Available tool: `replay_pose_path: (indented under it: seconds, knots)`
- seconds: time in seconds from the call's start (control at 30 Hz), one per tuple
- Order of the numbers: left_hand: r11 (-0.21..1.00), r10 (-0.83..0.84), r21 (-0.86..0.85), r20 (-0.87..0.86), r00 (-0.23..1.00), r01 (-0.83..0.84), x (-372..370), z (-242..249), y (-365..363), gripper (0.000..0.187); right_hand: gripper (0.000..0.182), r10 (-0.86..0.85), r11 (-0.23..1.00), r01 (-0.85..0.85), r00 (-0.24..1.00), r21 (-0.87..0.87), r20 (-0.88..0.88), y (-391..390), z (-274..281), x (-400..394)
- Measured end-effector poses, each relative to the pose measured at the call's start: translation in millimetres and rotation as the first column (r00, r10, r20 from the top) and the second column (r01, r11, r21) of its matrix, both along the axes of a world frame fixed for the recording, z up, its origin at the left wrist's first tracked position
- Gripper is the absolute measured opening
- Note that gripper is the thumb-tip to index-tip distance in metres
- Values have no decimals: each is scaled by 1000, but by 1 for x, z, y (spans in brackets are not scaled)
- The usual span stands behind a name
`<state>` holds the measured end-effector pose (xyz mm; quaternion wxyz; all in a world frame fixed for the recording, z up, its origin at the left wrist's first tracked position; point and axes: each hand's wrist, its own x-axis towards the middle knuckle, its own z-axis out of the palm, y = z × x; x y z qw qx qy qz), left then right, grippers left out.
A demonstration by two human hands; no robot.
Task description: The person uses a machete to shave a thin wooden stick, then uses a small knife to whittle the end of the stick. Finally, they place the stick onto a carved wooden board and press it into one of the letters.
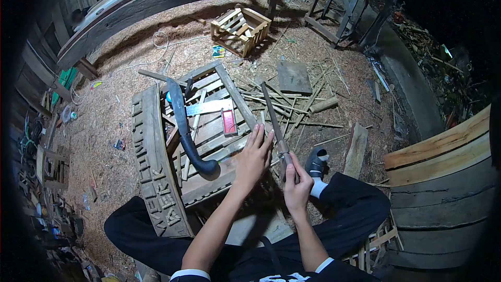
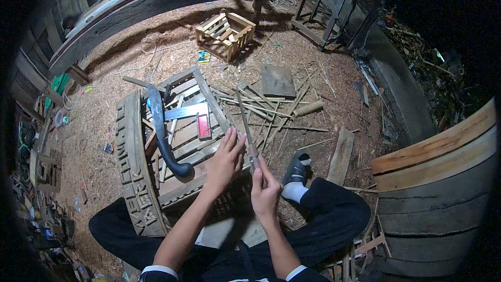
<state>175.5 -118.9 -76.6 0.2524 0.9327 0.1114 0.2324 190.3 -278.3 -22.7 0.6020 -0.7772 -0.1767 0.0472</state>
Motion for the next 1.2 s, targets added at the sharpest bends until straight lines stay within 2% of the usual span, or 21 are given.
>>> replay_pose_path:
  seconds: [0.1,0.37,0.63,0.7,0.9,1.07,1.13,1.17,1.2]
  knots:
    - [1000,-4,4,-5,1000,4,0,1,-2,58,41,7,1000,-6,998,21,-57,-1,1,0]
    - [1000,-8,11,-25,1000,8,0,0,-3,61,43,34,999,-32,996,21,-79,-1,-5,0]
    - [994,36,106,-56,998,-30,1,-4,-3,59,44,54,998,-51,994,35,-95,-6,-6,-3]
    - [994,38,107,-62,997,-32,1,-4,-1,59,44,34,999,-38,990,-30,-136,-15,-8,-12]
    - [992,38,126,-72,997,-29,1,-1,-3,57,44,35,999,-38,994,-37,-100,-32,6,-24]
    - [998,-2,61,-4,1000,3,2,-14,0,61,42,22,998,-24,999,-58,-45,-24,6,-17]
    - [998,-6,67,-32,999,9,0,-10,-3,61,43,35,997,-47,980,-59,-196,-16,11,-8]
    - [996,1,84,-49,999,3,0,-5,-2,61,43,33,997,-44,980,-56,-196,-18,9,-10]
    - [997,4,73,-60,998,1,-1,-1,-2,62,43,44,998,-50,992,-42,-121,-22,6,-13]
